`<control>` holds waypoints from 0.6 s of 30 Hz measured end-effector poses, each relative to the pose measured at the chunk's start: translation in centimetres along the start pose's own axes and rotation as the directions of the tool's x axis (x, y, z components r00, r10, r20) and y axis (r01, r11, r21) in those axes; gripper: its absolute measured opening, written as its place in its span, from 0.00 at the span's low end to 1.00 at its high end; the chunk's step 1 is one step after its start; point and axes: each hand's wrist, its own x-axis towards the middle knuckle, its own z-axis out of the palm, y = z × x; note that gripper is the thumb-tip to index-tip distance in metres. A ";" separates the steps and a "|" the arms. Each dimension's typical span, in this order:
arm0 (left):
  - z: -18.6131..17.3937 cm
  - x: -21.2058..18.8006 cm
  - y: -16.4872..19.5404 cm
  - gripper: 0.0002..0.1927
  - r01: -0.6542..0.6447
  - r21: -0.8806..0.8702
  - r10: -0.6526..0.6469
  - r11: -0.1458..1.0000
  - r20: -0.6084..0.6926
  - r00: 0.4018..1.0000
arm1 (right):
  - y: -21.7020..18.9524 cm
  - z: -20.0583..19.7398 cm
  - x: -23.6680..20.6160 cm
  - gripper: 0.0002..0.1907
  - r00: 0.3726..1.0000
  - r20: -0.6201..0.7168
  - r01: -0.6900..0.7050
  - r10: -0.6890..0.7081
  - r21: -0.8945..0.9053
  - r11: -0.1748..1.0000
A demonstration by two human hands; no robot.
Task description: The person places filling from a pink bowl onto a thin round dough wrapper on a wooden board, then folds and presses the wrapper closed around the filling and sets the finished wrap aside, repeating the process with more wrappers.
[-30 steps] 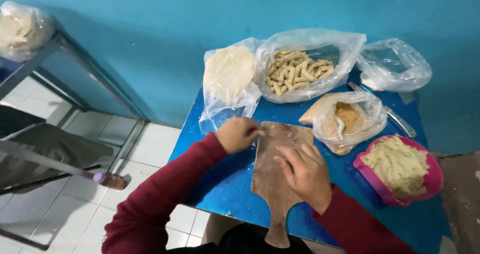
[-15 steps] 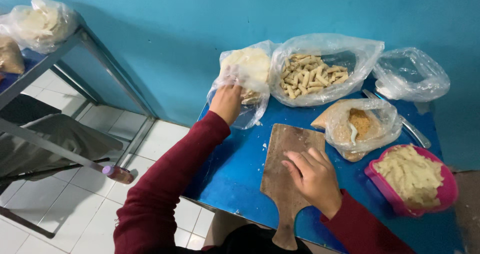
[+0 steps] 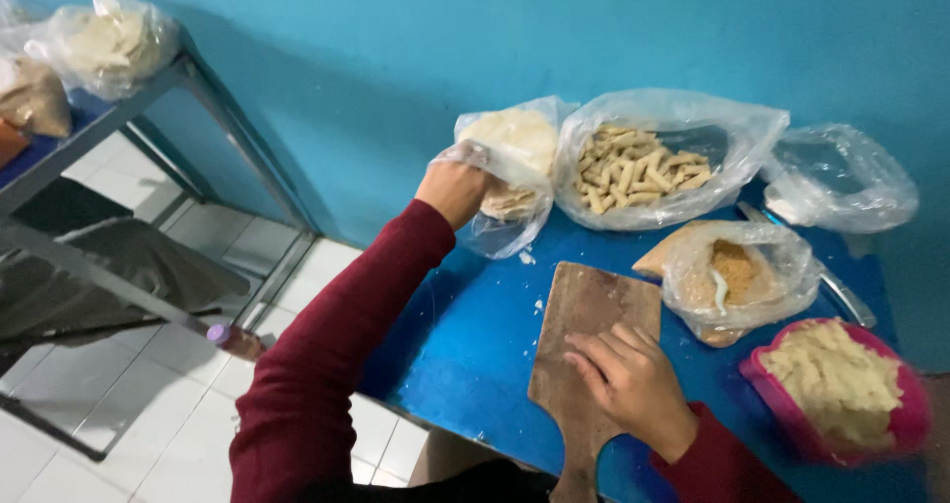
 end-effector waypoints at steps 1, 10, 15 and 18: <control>0.2 -0.3 0.2 0.11 -0.025 0.008 0.025 1.000 0.001 1.000 | -0.1 0.1 0.0 0.10 1.000 0.019 -0.009 0.009 0.003 1.000; 0.1 0.0 -0.5 0.14 -0.013 -0.071 0.004 0.997 -0.133 0.991 | -0.2 0.2 0.2 0.09 0.998 0.060 -0.030 0.029 0.008 1.000; -0.6 0.8 -0.9 0.09 0.144 -0.247 -0.158 0.958 -0.040 0.987 | -0.3 0.5 0.1 0.11 0.996 0.076 -0.050 0.050 0.003 0.999; -0.6 1.6 -1.4 0.08 0.270 -0.248 -0.250 0.930 0.110 0.962 | -0.3 0.4 0.1 0.11 0.995 0.087 -0.059 0.058 0.014 0.998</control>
